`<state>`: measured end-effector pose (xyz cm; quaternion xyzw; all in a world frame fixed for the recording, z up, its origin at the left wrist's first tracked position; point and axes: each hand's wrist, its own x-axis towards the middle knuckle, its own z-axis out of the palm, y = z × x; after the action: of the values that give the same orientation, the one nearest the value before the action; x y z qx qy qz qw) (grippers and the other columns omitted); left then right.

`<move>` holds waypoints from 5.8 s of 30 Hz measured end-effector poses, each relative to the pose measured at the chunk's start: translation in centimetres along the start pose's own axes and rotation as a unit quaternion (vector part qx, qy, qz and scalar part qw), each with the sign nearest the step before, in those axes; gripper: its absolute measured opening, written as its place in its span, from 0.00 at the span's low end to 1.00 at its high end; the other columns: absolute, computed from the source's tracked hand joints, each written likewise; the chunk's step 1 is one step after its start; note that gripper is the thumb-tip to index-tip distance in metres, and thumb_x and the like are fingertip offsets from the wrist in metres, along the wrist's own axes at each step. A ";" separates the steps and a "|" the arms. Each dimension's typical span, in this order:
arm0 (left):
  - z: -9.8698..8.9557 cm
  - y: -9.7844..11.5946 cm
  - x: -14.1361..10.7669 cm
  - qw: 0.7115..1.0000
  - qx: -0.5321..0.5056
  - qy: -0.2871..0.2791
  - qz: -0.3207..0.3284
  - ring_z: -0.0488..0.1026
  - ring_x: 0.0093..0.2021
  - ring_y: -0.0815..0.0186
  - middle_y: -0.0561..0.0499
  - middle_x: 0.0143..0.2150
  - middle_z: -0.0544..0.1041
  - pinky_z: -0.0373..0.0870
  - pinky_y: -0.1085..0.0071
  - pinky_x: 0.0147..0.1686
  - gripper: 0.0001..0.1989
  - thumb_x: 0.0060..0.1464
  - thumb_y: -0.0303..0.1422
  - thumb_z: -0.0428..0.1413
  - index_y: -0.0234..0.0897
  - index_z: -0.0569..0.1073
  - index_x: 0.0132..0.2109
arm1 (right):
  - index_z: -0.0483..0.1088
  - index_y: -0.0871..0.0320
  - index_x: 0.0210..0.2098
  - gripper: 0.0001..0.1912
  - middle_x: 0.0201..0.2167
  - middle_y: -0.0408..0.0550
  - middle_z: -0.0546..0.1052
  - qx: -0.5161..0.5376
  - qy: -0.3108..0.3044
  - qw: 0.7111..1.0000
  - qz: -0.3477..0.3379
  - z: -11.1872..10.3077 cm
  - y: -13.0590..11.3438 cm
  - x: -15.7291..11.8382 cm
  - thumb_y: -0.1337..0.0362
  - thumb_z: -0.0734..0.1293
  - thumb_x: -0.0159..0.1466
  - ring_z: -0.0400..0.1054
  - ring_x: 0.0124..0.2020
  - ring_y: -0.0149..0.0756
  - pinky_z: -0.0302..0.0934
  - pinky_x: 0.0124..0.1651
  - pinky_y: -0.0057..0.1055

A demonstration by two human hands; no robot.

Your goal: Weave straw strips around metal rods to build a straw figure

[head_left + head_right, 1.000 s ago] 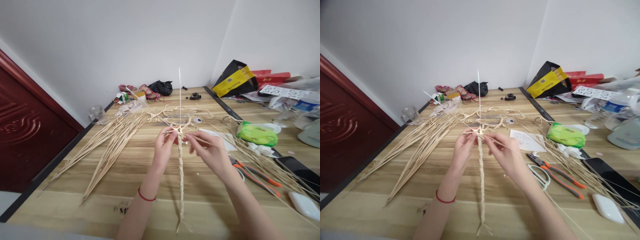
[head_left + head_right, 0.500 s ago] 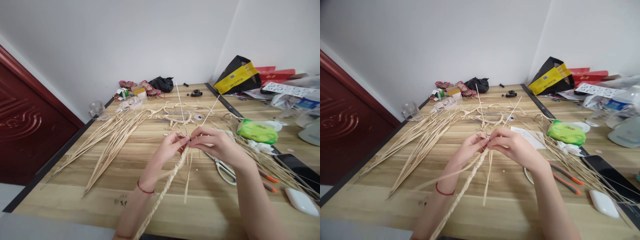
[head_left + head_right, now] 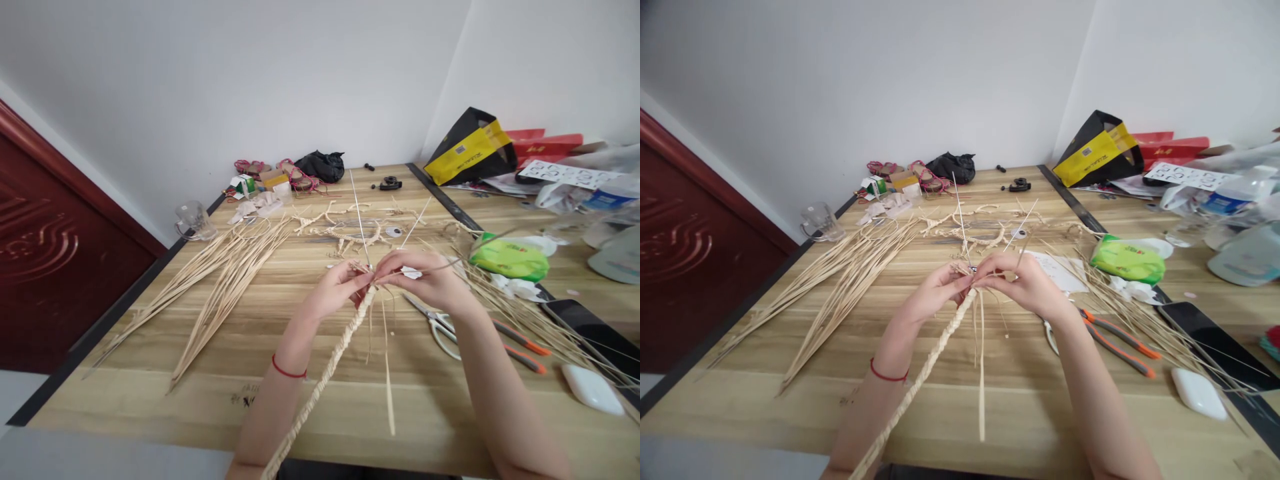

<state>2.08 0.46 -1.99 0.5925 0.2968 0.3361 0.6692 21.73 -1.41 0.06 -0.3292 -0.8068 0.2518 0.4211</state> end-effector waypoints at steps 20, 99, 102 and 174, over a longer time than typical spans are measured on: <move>2.1 -0.9 0.1 0.984 -0.155 0.085 -0.021 0.70 0.37 0.70 0.52 0.40 0.70 0.74 0.66 0.39 0.17 0.42 0.28 0.66 0.34 0.69 0.39 | 0.75 0.56 0.33 0.08 0.35 0.50 0.76 -0.027 0.048 0.998 0.022 -0.9 0.3 -0.1 0.58 0.67 0.63 0.71 0.39 0.39 0.66 0.35 0.31; 1.8 -0.9 0.0 0.888 0.356 0.197 0.214 0.78 0.39 0.62 0.48 0.39 0.82 0.73 0.65 0.42 0.07 0.56 0.33 0.59 0.38 0.80 0.40 | 0.69 0.56 0.29 0.08 0.29 0.45 0.75 0.125 0.330 0.930 0.102 2.5 0.6 0.8 0.65 0.74 0.55 0.70 0.29 0.32 0.67 0.31 0.29; 1.7 -1.1 0.2 0.870 0.380 0.190 0.250 0.77 0.39 0.62 0.47 0.40 0.82 0.73 0.65 0.42 0.07 0.57 0.34 0.58 0.37 0.80 0.40 | 0.62 0.53 0.31 0.17 0.27 0.40 0.73 0.213 0.343 0.909 0.107 2.4 0.5 1.0 0.67 0.75 0.51 0.66 0.25 0.28 0.63 0.28 0.26; 0.4 -15.0 1.0 0.913 0.319 0.233 0.099 0.74 0.39 0.63 0.47 0.36 0.80 0.68 0.65 0.44 0.03 0.54 0.28 0.58 0.36 0.77 0.34 | 0.61 0.52 0.54 0.41 0.39 0.44 0.72 0.270 0.223 0.884 0.311 9.3 9.1 -6.6 0.63 0.78 0.42 0.74 0.34 0.37 0.70 0.41 0.39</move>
<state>4.48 -0.04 -16.87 0.7054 0.4759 0.4165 0.3200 19.67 -1.54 -14.40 -0.4841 -0.4487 0.4982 0.5623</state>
